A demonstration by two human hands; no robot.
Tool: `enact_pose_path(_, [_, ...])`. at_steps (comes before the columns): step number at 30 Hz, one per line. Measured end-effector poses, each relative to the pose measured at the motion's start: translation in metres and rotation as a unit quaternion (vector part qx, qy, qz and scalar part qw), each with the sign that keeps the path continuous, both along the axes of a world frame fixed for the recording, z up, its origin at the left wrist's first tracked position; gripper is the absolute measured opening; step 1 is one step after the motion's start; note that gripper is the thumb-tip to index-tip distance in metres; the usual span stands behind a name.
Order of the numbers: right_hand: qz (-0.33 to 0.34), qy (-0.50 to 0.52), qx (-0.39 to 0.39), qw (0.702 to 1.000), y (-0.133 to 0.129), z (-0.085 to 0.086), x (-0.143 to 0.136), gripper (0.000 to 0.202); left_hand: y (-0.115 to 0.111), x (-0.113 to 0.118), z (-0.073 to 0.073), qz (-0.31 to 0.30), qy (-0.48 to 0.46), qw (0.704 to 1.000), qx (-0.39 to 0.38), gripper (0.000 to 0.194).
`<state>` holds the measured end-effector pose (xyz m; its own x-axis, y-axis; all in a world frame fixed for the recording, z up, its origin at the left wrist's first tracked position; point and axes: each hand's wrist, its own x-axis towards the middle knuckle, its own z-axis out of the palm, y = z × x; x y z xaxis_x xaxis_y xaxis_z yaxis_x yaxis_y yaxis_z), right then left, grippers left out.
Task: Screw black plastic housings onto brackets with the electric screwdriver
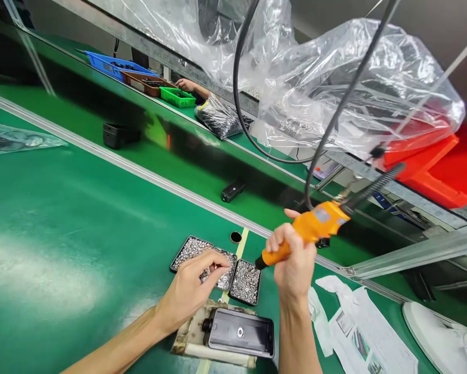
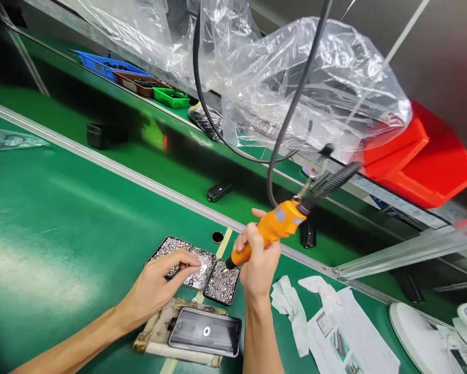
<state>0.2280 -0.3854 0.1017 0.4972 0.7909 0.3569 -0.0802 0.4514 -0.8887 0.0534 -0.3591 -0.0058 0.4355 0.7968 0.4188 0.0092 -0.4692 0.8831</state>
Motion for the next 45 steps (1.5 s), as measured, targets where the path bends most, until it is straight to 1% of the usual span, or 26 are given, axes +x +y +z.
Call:
enact_pose_path(2, [0.001, 0.038, 0.030, 0.999, -0.017, 0.011, -0.009, 0.008, -0.005, 0.001, 0.001, -0.014, 0.002, 1.000, -0.008, 0.012])
enact_pose_path(5, [0.010, 0.059, 0.059, 0.996, -0.030, 0.019, -0.018, 0.014, -0.013, 0.003, 0.000, -0.028, -0.003, 0.999, -0.027, 0.002])
enact_pose_path(6, [0.015, 0.062, 0.063, 0.996, -0.032, 0.019, -0.020, 0.015, -0.014, 0.004, -0.001, -0.034, -0.007, 0.999, -0.033, 0.007])
enact_pose_path(8, [0.027, 0.065, 0.067, 0.995, -0.034, 0.018, -0.024, 0.016, -0.017, 0.004, -0.003, -0.047, -0.014, 0.998, -0.035, 0.015])
enact_pose_path(12, [0.038, 0.057, 0.069, 0.995, -0.034, 0.016, -0.028, 0.016, -0.016, 0.005, -0.005, -0.057, -0.012, 0.998, -0.021, 0.020])
enact_pose_path(19, [0.030, 0.028, 0.040, 0.998, -0.031, 0.007, -0.033, 0.021, -0.018, 0.006, -0.001, -0.058, -0.013, 0.998, -0.001, 0.013])
enact_pose_path(25, [0.036, 0.010, 0.038, 0.999, -0.029, 0.002, -0.041, 0.020, -0.020, 0.005, 0.001, -0.046, -0.005, 0.999, -0.003, 0.016])
enact_pose_path(28, [0.038, 0.002, 0.033, 0.999, -0.029, 0.000, -0.045, 0.016, -0.022, 0.006, 0.000, -0.035, 0.000, 0.999, -0.005, 0.017])
enact_pose_path(32, [0.044, -0.005, 0.024, 0.999, -0.029, -0.004, -0.047, 0.017, -0.024, 0.006, -0.004, -0.015, -0.004, 1.000, 0.002, 0.015])
enact_pose_path(36, [0.055, -0.005, 0.023, 0.998, -0.029, -0.006, -0.047, 0.013, -0.023, 0.005, -0.005, -0.030, 0.000, 1.000, 0.006, 0.020])
enact_pose_path(41, [0.044, 0.006, 0.024, 0.999, -0.028, -0.005, -0.045, 0.014, -0.019, 0.006, 0.000, -0.063, 0.014, 0.998, -0.022, 0.023])
enact_pose_path(43, [0.045, 0.011, 0.018, 0.999, -0.028, -0.005, -0.042, 0.014, -0.017, 0.005, 0.005, -0.076, 0.033, 0.996, -0.025, 0.029])
enact_pose_path(45, [0.040, 0.010, 0.013, 0.999, -0.025, -0.005, -0.036, 0.014, -0.015, -0.002, 0.007, -0.072, 0.058, 0.996, -0.013, 0.037])
